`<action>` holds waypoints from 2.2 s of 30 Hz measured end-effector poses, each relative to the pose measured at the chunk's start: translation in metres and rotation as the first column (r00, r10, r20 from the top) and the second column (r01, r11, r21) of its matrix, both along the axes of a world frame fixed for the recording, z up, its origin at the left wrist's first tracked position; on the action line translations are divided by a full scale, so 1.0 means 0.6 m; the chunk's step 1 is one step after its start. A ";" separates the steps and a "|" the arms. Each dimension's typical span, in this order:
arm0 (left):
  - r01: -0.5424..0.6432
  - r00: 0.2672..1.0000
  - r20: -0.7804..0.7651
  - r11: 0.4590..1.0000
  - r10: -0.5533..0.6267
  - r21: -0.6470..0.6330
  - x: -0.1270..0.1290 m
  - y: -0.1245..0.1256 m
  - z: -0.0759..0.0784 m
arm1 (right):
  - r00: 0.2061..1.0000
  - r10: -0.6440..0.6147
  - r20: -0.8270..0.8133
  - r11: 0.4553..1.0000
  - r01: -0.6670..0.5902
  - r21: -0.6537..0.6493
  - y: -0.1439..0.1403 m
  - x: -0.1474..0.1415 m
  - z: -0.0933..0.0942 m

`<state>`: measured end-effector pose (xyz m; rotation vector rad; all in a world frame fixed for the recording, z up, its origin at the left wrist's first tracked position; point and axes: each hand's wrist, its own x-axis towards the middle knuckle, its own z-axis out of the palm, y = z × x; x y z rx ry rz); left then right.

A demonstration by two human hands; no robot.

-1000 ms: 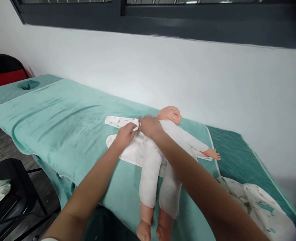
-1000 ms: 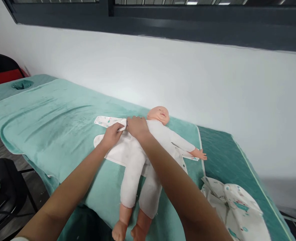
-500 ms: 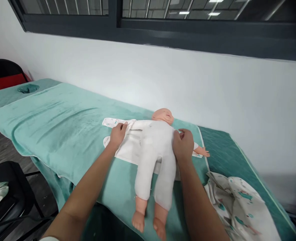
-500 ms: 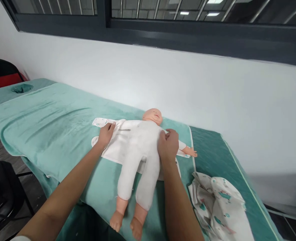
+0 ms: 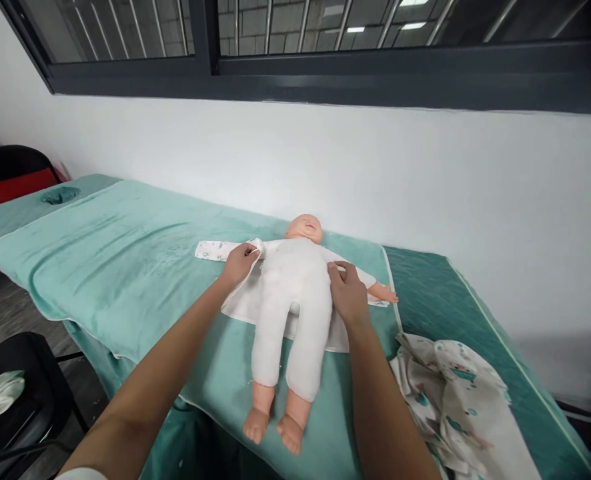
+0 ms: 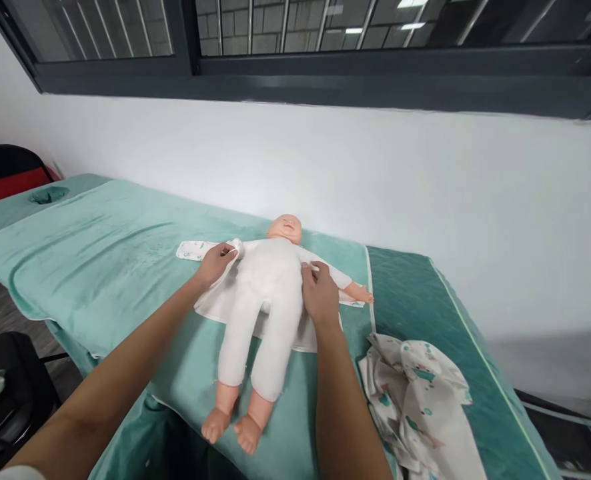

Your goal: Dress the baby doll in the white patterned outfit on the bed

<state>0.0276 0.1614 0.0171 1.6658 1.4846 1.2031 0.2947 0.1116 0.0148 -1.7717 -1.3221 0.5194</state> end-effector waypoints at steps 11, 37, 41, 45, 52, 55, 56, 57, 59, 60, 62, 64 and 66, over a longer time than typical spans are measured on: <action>-0.087 0.984 0.146 0.992 0.099 -0.088 0.039 0.021 0.043 | 0.940 0.338 -0.052 0.917 -0.316 0.243 -0.001 -0.043 -0.020; 0.034 0.969 -0.246 0.983 0.012 0.180 0.081 -0.050 0.098 | 0.817 0.540 -0.202 0.840 -0.537 0.071 0.001 -0.040 -0.023; 0.144 0.909 -0.412 0.977 -0.068 0.156 0.094 -0.016 0.081 | 0.810 0.557 -0.186 0.829 -0.555 0.064 -0.001 -0.041 -0.014; 0.234 0.875 -0.468 0.954 -0.123 0.187 0.140 0.002 0.116 | 0.839 0.508 -0.195 0.861 -0.495 0.115 0.000 -0.045 -0.006; 0.511 0.572 -0.714 0.856 -0.404 -0.076 0.266 0.037 0.156 | 0.859 0.473 -0.197 0.881 -0.452 0.143 -0.001 -0.040 0.006; 0.531 0.406 -0.787 0.821 -0.464 -0.210 0.314 0.049 0.143 | 0.849 0.497 -0.180 0.867 -0.476 0.147 -0.007 -0.037 0.010; 0.526 0.378 -0.798 0.818 -0.469 -0.232 0.325 0.053 0.139 | 0.843 0.507 -0.180 0.861 -0.486 0.152 -0.009 -0.035 0.011; 0.522 0.358 -0.805 0.816 -0.473 -0.247 0.332 0.058 0.135 | 0.837 0.517 -0.179 0.855 -0.495 0.152 -0.010 -0.034 0.012; 0.511 0.333 -0.817 0.818 -0.470 -0.262 0.338 0.067 0.130 | 0.826 0.539 -0.163 0.842 -0.522 0.141 -0.011 -0.028 0.013; 0.510 0.329 -0.826 0.822 -0.457 -0.252 0.336 0.071 0.129 | 0.820 0.554 -0.143 0.831 -0.537 0.141 -0.010 -0.024 0.012; 0.517 0.325 -0.852 0.832 -0.410 -0.202 0.325 0.079 0.128 | 0.817 0.573 -0.070 0.814 -0.556 0.170 -0.005 -0.013 0.010; 0.532 0.321 -0.882 0.836 -0.345 -0.133 0.309 0.082 0.129 | 0.864 0.501 0.056 0.843 -0.501 0.197 0.001 0.000 0.004; 0.546 0.306 -0.904 0.833 -0.299 -0.091 0.293 0.079 0.129 | 0.926 0.316 0.208 0.924 -0.350 0.154 0.008 0.012 -0.005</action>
